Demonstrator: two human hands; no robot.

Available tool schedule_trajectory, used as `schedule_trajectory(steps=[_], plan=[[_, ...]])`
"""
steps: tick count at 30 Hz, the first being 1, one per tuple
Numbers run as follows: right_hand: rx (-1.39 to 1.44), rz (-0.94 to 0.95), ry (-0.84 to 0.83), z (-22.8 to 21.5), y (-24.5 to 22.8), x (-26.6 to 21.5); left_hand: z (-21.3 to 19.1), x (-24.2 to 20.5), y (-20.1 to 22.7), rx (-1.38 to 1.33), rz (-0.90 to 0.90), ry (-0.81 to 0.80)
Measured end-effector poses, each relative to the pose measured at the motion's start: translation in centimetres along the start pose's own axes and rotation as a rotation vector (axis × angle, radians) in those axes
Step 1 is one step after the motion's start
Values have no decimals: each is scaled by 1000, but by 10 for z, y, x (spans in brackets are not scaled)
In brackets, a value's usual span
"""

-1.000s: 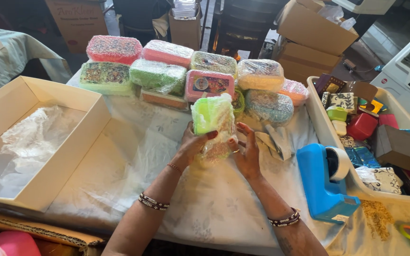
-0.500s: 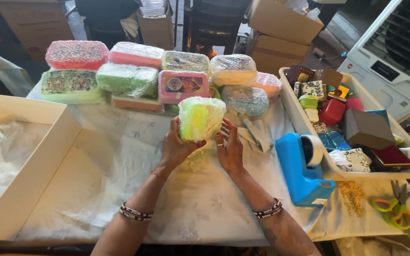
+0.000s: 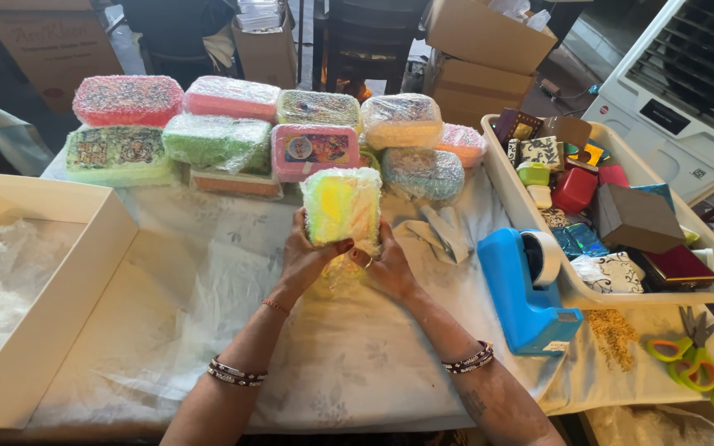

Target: The person handles several plastic containers, wraps one container in bubble wrap, and wipes the lid of another container with a cloth.

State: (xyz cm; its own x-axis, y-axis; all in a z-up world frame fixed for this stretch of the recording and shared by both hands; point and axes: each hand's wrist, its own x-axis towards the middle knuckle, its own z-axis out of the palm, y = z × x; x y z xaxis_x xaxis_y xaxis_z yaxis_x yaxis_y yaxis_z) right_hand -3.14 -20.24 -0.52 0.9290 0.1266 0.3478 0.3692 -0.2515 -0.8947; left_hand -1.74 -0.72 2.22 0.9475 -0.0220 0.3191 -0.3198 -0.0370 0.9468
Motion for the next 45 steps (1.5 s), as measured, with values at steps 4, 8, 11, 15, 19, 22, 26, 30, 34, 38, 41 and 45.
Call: schedule_trajectory(steps=[4, 8, 11, 15, 19, 22, 26, 30, 34, 38, 41, 45], plan=[[151, 26, 6, 0, 25, 4, 1, -2, -5, 2, -35, -10], [307, 61, -36, -2, 22, 6, 3, -1, -15, -61, -14, -43], [405, 110, -31, -2, 7, 5, 4, -1, -21, -62, 12, -58], [410, 73, 38, 0, 2, 6, 3, 0, -20, -36, 7, -81], [198, -153, 152, -8, -17, 1, 2, 4, -29, -23, 54, -111], [-465, -162, 433, -30, -14, 3, 3, 6, -37, 67, 36, -128], [-709, -285, 635, -67, -25, 22, 4, 5, -41, 295, -89, -161], [-1121, -553, 631, -107, -48, 50, 6, 0, -42, 421, -39, -229], [-1295, -601, 547, -134, -44, 79, 7, -2, -39, 442, 16, -252], [-1501, -704, 533, -140, -9, 104, 5, -2, -32, 445, -14, -257], [-1547, -682, 410, -135, 18, 108, 5, -2, -28, 462, -22, -265], [-1574, -619, 427, -125, 29, 106, 6, -3, -28, 491, 22, -275]])
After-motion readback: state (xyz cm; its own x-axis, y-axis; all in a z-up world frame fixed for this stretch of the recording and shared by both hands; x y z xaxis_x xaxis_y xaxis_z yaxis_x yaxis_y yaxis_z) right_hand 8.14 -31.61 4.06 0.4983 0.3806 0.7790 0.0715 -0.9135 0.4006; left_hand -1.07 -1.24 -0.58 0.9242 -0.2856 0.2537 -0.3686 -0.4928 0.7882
